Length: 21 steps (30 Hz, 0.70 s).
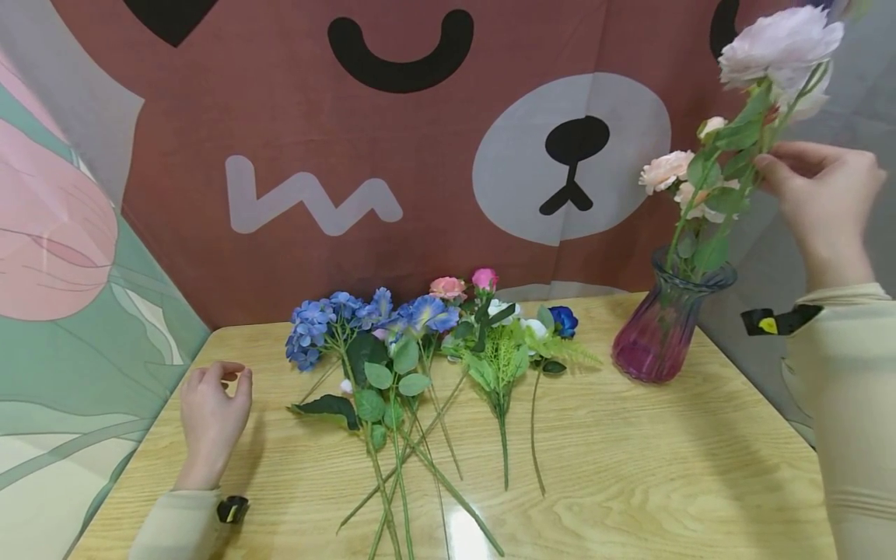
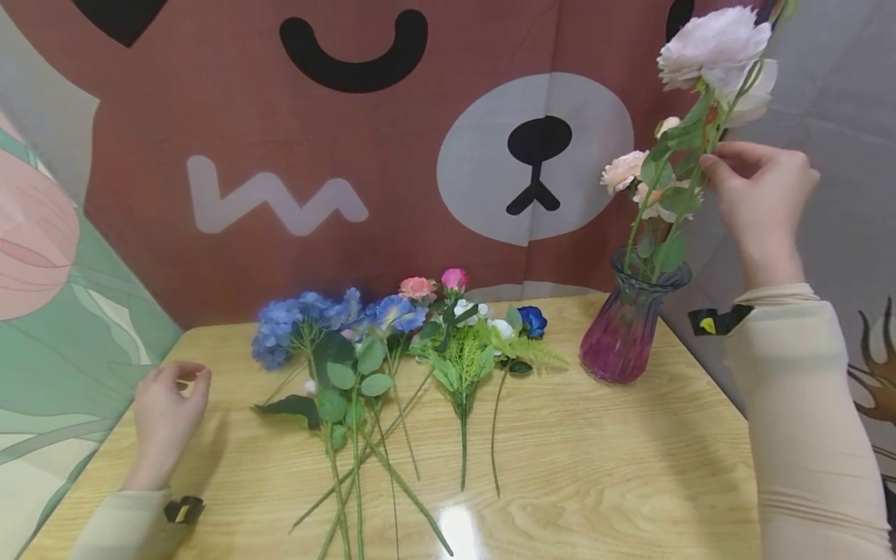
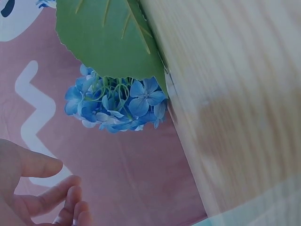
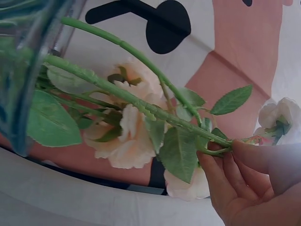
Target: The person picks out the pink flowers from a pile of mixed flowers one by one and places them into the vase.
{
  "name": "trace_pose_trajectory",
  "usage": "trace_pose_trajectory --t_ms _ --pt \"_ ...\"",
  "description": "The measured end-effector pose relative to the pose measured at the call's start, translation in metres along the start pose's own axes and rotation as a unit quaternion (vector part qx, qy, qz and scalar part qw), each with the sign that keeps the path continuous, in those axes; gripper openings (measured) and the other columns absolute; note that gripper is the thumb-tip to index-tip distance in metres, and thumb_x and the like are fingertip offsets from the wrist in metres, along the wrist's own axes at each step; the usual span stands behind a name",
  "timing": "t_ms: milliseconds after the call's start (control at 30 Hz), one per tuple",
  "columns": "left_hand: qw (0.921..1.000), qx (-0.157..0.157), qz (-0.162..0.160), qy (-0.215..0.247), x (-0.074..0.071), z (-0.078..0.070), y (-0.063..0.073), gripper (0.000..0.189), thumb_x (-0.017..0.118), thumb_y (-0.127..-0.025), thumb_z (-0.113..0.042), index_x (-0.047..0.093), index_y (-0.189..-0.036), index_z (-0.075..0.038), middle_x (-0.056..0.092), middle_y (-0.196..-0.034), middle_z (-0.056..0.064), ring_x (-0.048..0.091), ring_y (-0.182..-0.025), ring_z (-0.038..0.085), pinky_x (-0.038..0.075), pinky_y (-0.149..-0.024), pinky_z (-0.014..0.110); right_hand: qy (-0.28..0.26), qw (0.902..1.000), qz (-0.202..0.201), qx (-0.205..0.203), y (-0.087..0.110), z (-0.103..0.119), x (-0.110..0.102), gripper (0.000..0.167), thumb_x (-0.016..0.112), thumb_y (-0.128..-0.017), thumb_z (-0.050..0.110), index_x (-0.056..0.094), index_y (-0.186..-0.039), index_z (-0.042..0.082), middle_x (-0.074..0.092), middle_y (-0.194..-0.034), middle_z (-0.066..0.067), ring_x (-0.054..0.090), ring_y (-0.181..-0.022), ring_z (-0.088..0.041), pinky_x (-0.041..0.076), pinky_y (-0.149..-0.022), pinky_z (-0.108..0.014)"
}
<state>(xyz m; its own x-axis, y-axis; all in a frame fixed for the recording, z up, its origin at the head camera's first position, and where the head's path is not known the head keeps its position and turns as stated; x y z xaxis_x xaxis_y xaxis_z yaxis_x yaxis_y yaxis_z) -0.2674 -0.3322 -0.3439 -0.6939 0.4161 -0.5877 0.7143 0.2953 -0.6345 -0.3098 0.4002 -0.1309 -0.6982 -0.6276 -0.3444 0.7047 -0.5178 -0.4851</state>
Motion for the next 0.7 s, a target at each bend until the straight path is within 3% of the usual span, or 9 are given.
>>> trace_pose_trajectory --t_ms 33,100,133,233,467,500,667,700 --pt "1.0 0.001 0.0 0.0 0.0 0.0 0.0 0.016 0.061 -0.087 -0.01 0.065 -0.09 0.005 0.059 -0.085 0.023 0.049 -0.078 0.035 0.034 -0.075 0.047 0.001 1.0 0.001 0.0 0.0 -0.001 0.001 0.04 0.061 -0.091 0.034 0.062 -0.125 0.013 0.047 -0.059 0.043 0.047 -0.061 0.025 0.014 -0.108 -0.01" --pt "1.0 0.002 0.0 0.0 0.0 -0.001 0.0 0.016 0.061 -0.087 -0.01 0.065 -0.09 0.005 0.059 -0.085 0.023 0.049 -0.078 0.035 0.034 -0.075 0.047 0.0 1.0 0.003 0.004 0.001 -0.005 0.003 0.041 0.061 -0.091 0.034 0.062 -0.125 0.012 0.047 -0.06 0.043 0.048 -0.06 0.025 0.029 -0.094 -0.005" --pt "1.0 0.002 0.0 0.0 0.0 -0.001 0.0 0.016 0.061 -0.087 -0.01 0.065 -0.09 0.005 0.059 -0.085 0.023 0.049 -0.078 0.035 0.034 -0.075 0.046 0.001 1.0 0.005 0.003 0.002 -0.006 0.003 0.041 0.06 -0.091 0.033 0.061 -0.126 0.012 0.047 -0.061 0.043 0.048 -0.06 0.025 0.03 -0.093 -0.005" --pt "1.0 0.002 0.001 0.0 0.0 -0.001 0.0 0.016 0.061 -0.087 -0.01 0.065 -0.09 0.005 0.059 -0.085 0.023 0.048 -0.078 0.035 0.034 -0.075 0.046 -0.001 0.9999 0.007 0.009 0.001 -0.011 0.005 0.039 0.061 -0.09 0.033 0.063 -0.125 0.014 0.05 -0.064 0.041 0.05 -0.059 0.024 0.035 -0.065 -0.002" --pt "1.0 0.001 -0.001 0.0 0.0 0.0 0.0 0.016 0.061 -0.087 -0.01 0.065 -0.09 0.005 0.059 -0.084 0.022 0.048 -0.078 0.035 0.034 -0.075 0.046 0.011 0.9998 0.015 0.01 0.001 -0.019 0.009 0.04 0.061 -0.09 0.032 0.062 -0.125 0.013 0.047 -0.06 0.042 0.049 -0.057 0.023 0.034 -0.06 -0.001" --pt "1.0 0.001 -0.002 0.001 -0.001 -0.001 0.0 0.015 0.061 -0.086 -0.01 0.065 -0.089 0.005 0.059 -0.084 0.023 0.048 -0.078 0.035 0.034 -0.075 0.046 0.015 0.9997 0.015 0.007 0.002 -0.02 0.009 0.041 0.06 -0.09 0.033 0.062 -0.125 0.012 0.047 -0.059 0.043 0.049 -0.056 0.024 0.036 -0.065 -0.001" --pt "1.0 0.003 -0.003 0.001 0.0 -0.001 0.0 0.015 0.061 -0.086 -0.009 0.065 -0.089 0.005 0.059 -0.084 0.023 0.048 -0.078 0.035 0.034 -0.076 0.046 0.02 0.9996 0.02 0.002 0.002 -0.024 0.012 0.043 0.059 -0.091 0.034 0.061 -0.126 0.009 0.046 -0.058 0.044 0.048 -0.056 0.025 0.035 -0.068 -0.001" --pt "1.0 0.003 -0.002 0.001 0.0 -0.001 0.0 0.015 0.061 -0.086 -0.009 0.065 -0.09 0.005 0.059 -0.084 0.023 0.048 -0.078 0.035 0.034 -0.076 0.046 0.018 0.9996 0.023 0.002 0.003 -0.025 0.012 0.043 0.058 -0.092 0.034 0.06 -0.127 0.008 0.046 -0.058 0.044 0.048 -0.056 0.025 0.035 -0.076 -0.001"
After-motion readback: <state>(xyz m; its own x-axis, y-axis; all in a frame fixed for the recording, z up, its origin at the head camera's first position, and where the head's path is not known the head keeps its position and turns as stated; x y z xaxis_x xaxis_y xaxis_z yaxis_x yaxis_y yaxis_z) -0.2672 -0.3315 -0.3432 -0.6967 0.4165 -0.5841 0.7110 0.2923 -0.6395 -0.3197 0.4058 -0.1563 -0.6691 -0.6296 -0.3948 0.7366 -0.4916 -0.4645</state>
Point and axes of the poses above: each hand's wrist, its own y-axis away from the middle knuckle, its own x-axis out of the palm, z = x × y, the point moved 9 cm from there along -y, towards the middle knuckle
